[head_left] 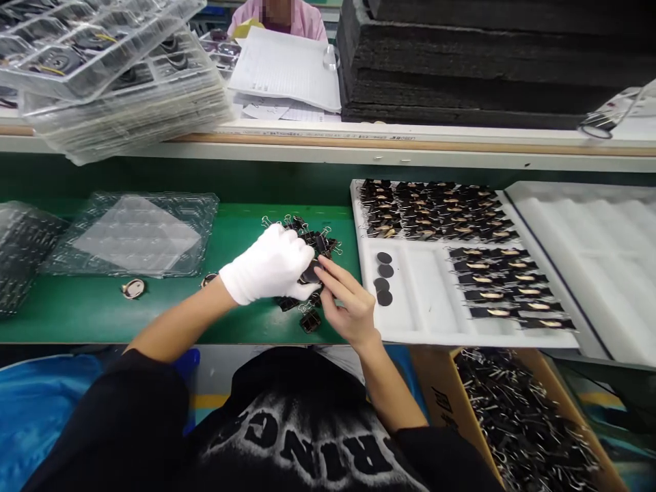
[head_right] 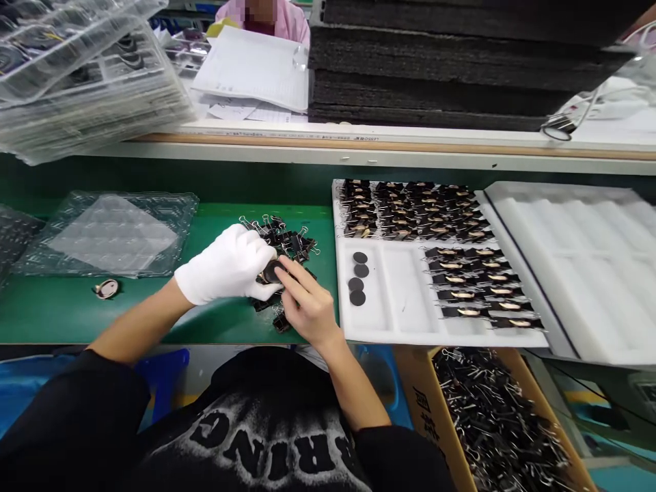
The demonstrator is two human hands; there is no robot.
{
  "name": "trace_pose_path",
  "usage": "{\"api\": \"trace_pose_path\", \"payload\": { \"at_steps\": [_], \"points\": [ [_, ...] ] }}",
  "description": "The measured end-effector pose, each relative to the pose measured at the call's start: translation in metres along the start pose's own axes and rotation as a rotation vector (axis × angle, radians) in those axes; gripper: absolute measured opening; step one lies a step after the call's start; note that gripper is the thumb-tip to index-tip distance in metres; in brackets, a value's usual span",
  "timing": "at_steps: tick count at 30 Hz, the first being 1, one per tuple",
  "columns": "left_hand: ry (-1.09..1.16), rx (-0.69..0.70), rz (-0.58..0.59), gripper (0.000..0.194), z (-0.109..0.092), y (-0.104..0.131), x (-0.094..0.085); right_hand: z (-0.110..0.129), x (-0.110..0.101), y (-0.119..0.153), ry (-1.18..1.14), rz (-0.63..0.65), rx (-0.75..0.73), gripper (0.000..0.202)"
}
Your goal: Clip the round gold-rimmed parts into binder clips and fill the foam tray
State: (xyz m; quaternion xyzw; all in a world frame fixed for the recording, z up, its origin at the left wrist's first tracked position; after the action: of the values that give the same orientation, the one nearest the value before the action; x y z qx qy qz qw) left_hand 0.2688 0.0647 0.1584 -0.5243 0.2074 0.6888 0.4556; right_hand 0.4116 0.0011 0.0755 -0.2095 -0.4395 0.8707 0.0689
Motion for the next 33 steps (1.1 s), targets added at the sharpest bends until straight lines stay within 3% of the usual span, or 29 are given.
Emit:
{"api": "trace_pose_path", "payload": {
  "at_steps": [3, 8, 11, 13, 17, 19, 21, 25, 29, 30, 33],
  "points": [
    [0.004, 0.076, 0.003, 0.040, -0.012, -0.013, 0.006, -0.008, -0.007, 0.014, -0.143, 0.044, 0.178, 0.053],
    [0.040, 0.186, 0.048, 0.038, -0.046, -0.026, 0.014, -0.033, -0.017, 0.036, -0.538, -0.008, 0.812, 0.040],
    [0.144, 0.240, 0.117, 0.044, -0.052, -0.026, 0.012, -0.043, -0.025, 0.051, -0.690, 0.029, 0.958, 0.024],
    [0.202, 0.163, 0.182, 0.053, -0.036, -0.023, 0.014, -0.049, -0.037, 0.063, -0.724, -0.037, 0.988, 0.021],
    [0.040, -0.306, 0.252, 0.051, 0.035, -0.015, 0.031, -0.054, -0.057, 0.083, -0.765, -0.164, 0.950, 0.018],
    [-0.013, -0.408, 0.274, 0.053, 0.058, -0.015, 0.042, -0.055, -0.060, 0.086, -0.788, -0.171, 0.926, 0.016],
    [0.022, -0.379, 0.295, 0.051, 0.064, -0.021, 0.054, -0.054, -0.057, 0.085, -0.800, -0.156, 0.919, 0.015],
    [0.089, -0.139, 0.362, 0.037, 0.042, -0.045, 0.070, -0.053, -0.049, 0.079, -0.806, -0.129, 0.932, 0.018],
    [0.017, 0.094, 0.492, 0.073, 0.026, -0.066, 0.078, -0.050, -0.048, 0.080, -0.803, -0.115, 0.939, 0.019],
    [0.002, 0.131, 0.512, 0.070, 0.025, -0.069, 0.079, -0.050, -0.050, 0.081, -0.799, -0.114, 0.940, 0.019],
    [-0.054, 0.224, 0.497, 0.035, 0.026, -0.078, 0.078, -0.048, -0.055, 0.086, -0.797, -0.124, 0.938, 0.019]
  ]
}}
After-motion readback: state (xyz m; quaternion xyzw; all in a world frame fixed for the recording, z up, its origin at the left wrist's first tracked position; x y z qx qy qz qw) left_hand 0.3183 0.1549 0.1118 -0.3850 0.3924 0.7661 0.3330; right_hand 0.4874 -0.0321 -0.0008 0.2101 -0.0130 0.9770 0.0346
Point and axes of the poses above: each hand's wrist, its own y-axis away from the middle knuckle, its own x-axis out of the palm, z = x × y, the point moved 4 cm from there along -y, towards the middle knuckle, and after that the axes turned 2 degrees about z, right-handed, at the moved point
